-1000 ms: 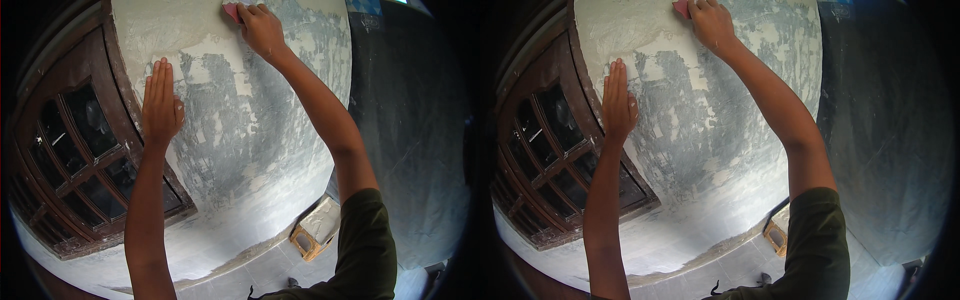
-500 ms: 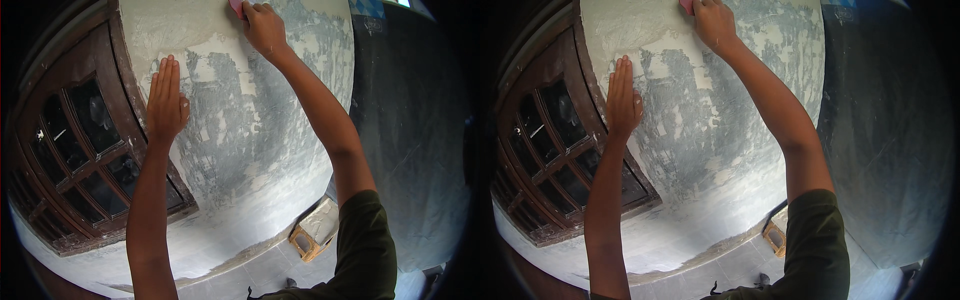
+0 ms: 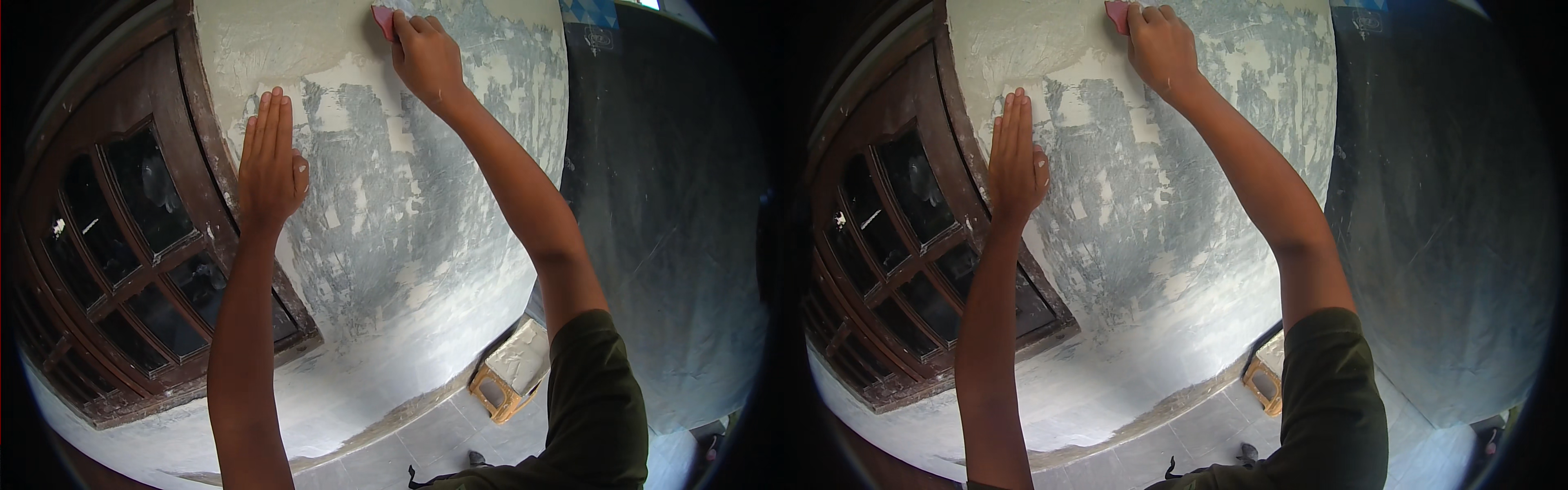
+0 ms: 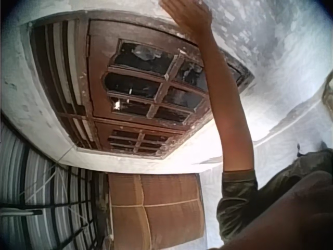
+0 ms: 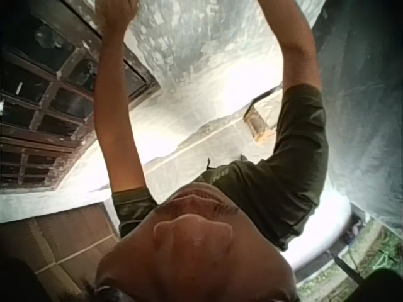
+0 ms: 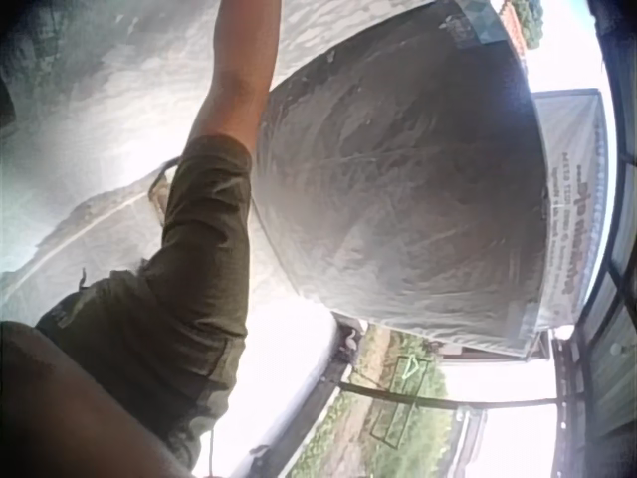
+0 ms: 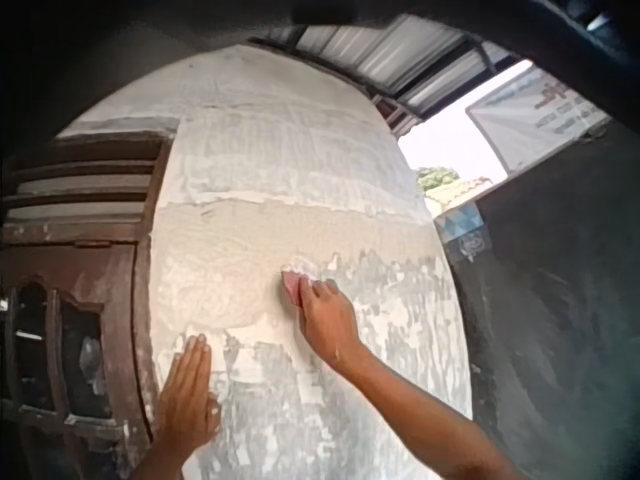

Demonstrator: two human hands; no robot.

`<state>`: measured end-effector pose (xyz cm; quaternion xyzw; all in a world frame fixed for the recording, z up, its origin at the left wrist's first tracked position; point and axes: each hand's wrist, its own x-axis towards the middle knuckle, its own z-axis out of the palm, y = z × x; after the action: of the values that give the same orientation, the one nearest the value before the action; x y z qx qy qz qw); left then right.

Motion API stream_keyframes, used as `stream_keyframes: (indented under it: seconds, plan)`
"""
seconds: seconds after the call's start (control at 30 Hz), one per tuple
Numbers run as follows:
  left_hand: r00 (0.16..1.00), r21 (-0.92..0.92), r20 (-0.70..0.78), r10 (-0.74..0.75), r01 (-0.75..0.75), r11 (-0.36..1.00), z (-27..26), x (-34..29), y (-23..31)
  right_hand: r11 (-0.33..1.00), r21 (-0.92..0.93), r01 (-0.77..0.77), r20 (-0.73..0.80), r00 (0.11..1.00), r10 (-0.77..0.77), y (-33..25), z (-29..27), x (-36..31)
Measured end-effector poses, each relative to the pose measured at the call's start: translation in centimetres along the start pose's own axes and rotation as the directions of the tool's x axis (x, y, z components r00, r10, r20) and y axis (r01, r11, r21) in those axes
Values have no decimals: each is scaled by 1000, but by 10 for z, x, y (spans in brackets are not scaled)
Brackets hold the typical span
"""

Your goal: The person applies wall putty to a damaged exterior wall near a window frame using a putty knife.

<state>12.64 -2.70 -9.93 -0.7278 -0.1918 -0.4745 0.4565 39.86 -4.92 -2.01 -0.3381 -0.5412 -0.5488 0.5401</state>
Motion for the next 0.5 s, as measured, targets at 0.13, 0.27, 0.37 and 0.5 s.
stream_keyframes:
  seconds: [0.13, 0.27, 0.37, 0.5]
  plan:
    - [1000, -7, -4, -2, 2, 1000, 0, -1, 0, 976, -191, 107, 99, 991, -89, -14, 19, -29]
    - [1000, -17, 17, -25, 26, 1000, -8, -5, 0, 986, 15, 166, 248, 955, -164, -86, -22, -94]
    - [999, 21, 30, -23, 22, 1000, -5, -2, 2, 993, 105, 56, 100, 993, -66, -69, -38, -46]
    - [1000, -27, -9, -13, 13, 1000, -4, 3, 5, 996, -85, 32, -1, 999, -33, -11, -2, 12]
